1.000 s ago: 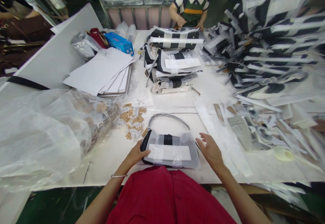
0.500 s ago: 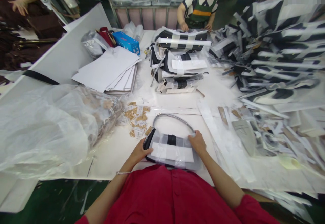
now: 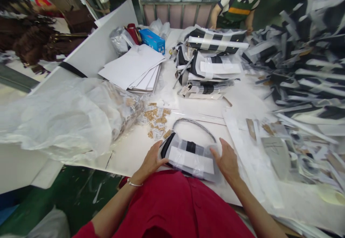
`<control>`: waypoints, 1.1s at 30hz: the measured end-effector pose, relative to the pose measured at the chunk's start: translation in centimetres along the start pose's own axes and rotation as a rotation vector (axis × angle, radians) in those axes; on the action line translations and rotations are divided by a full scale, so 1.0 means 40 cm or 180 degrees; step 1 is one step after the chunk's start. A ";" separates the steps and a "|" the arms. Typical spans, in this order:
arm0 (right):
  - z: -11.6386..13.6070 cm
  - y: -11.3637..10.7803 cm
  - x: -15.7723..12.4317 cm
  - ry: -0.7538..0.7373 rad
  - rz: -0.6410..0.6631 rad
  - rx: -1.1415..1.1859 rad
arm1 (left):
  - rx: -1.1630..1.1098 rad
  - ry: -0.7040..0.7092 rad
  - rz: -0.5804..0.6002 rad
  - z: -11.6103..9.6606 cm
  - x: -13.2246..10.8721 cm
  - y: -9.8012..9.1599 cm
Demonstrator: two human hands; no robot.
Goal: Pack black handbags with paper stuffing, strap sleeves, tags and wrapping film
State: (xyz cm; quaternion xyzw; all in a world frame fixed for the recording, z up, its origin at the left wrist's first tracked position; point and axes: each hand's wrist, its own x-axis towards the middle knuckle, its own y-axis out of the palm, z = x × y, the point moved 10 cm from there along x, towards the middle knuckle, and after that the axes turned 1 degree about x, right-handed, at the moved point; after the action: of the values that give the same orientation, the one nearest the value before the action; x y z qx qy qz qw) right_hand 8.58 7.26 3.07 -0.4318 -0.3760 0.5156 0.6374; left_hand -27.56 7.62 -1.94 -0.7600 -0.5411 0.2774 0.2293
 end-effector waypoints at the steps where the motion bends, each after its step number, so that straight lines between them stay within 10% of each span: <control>1: 0.047 -0.011 -0.029 -0.0460 -0.0058 0.0037 | 0.0036 0.0040 0.0067 -0.002 -0.006 0.001; 7: 0.201 0.101 -0.233 -0.2167 0.0737 -0.0190 | 0.0162 0.0256 0.0253 -0.021 -0.027 0.014; 13: 0.182 0.156 -0.249 -0.1963 0.0849 -0.0339 | 0.0199 0.0429 0.0044 -0.062 -0.024 0.023; 18: 0.156 0.057 -0.199 -0.1653 0.0629 0.0291 | 0.0296 0.0649 0.0005 -0.045 -0.008 0.016; 28: -0.545 -0.139 -0.205 0.2365 -0.0411 0.0528 | 0.1141 0.1166 -0.0903 -0.022 -0.029 -0.058; 33: -0.694 -0.126 -0.230 0.2915 -0.0044 0.0035 | 0.1271 0.1320 -0.1167 -0.070 -0.044 -0.076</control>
State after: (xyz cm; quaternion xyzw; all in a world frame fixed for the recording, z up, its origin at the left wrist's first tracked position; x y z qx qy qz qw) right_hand 34.22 -6.78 -2.08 -0.6093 -0.0557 0.2694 0.7437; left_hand -28.25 6.74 2.40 -0.6304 -0.5456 0.1715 0.5248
